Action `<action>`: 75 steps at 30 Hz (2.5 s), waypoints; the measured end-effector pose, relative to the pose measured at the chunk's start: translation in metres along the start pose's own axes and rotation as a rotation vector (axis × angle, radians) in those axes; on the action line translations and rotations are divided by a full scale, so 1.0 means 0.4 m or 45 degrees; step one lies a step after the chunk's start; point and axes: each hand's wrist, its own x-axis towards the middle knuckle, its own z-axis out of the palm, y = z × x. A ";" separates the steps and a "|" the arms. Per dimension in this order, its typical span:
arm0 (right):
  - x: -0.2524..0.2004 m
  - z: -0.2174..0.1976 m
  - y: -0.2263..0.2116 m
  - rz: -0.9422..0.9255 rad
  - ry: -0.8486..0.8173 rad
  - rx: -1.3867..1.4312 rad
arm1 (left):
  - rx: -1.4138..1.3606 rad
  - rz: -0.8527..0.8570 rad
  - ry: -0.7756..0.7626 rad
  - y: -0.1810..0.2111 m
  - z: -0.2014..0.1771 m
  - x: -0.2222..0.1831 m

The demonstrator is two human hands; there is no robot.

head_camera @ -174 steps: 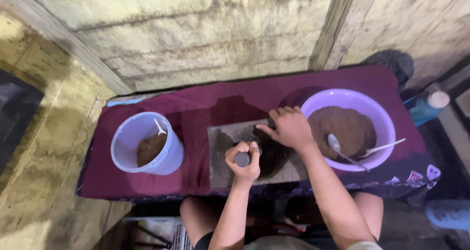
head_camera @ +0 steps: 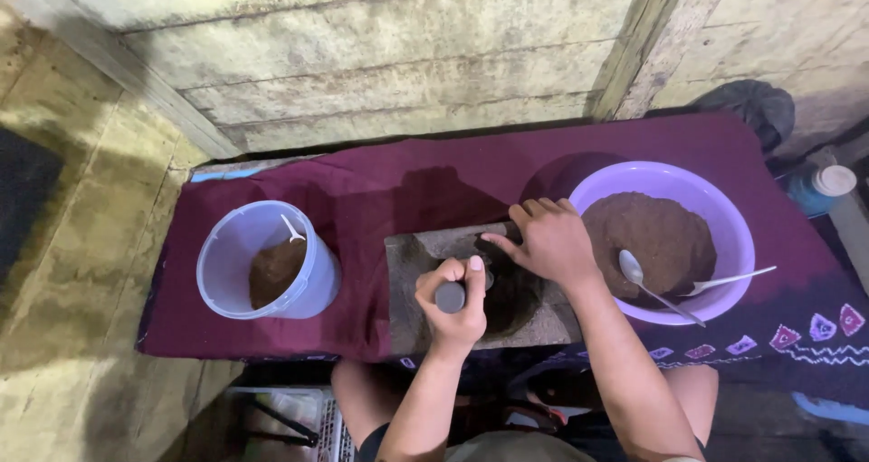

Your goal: Grinding and mixing a brown powder in a stone mortar using a pestle and a spoon to ensure a fine consistency.

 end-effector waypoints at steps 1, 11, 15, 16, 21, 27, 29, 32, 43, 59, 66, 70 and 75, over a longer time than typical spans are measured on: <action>-0.002 0.004 0.001 -0.003 -0.004 0.003 | 0.004 -0.003 0.004 0.010 0.003 0.005; -0.022 0.077 0.039 -0.010 -0.124 -0.048 | 0.104 -0.331 -0.078 -0.057 0.022 0.034; -0.016 0.042 0.023 -0.009 -0.132 -0.014 | 0.110 -0.264 0.007 -0.099 0.035 0.008; -0.015 0.028 0.015 -0.011 -0.124 -0.022 | 0.103 -0.256 0.007 -0.085 0.028 0.001; 0.013 -0.027 -0.006 0.017 -0.111 0.067 | 0.073 -0.092 0.098 0.047 0.010 0.043; 0.009 0.003 0.004 0.008 -0.069 0.044 | 0.263 -0.535 -0.085 -0.046 -0.009 0.074; 0.001 0.026 0.010 -0.005 -0.052 0.025 | 0.241 -0.622 -0.108 -0.118 -0.002 0.072; -0.002 0.032 0.018 0.003 -0.074 0.020 | 0.300 -0.653 -0.237 -0.158 -0.008 0.106; 0.034 0.013 0.043 -0.039 -0.082 0.230 | 0.732 -0.045 -0.568 -0.224 -0.066 0.118; 0.131 -0.088 -0.100 0.202 0.175 1.731 | 1.193 0.293 -0.972 -0.193 -0.075 0.135; 0.114 -0.037 -0.140 0.465 0.311 2.014 | 1.577 0.109 -1.643 -0.127 -0.174 0.226; 0.020 -0.021 -0.206 0.345 0.408 1.898 | 1.588 0.042 -1.505 -0.179 -0.169 0.192; -0.097 0.086 -0.213 0.040 0.989 2.027 | 1.638 -0.137 -1.390 -0.184 -0.147 0.180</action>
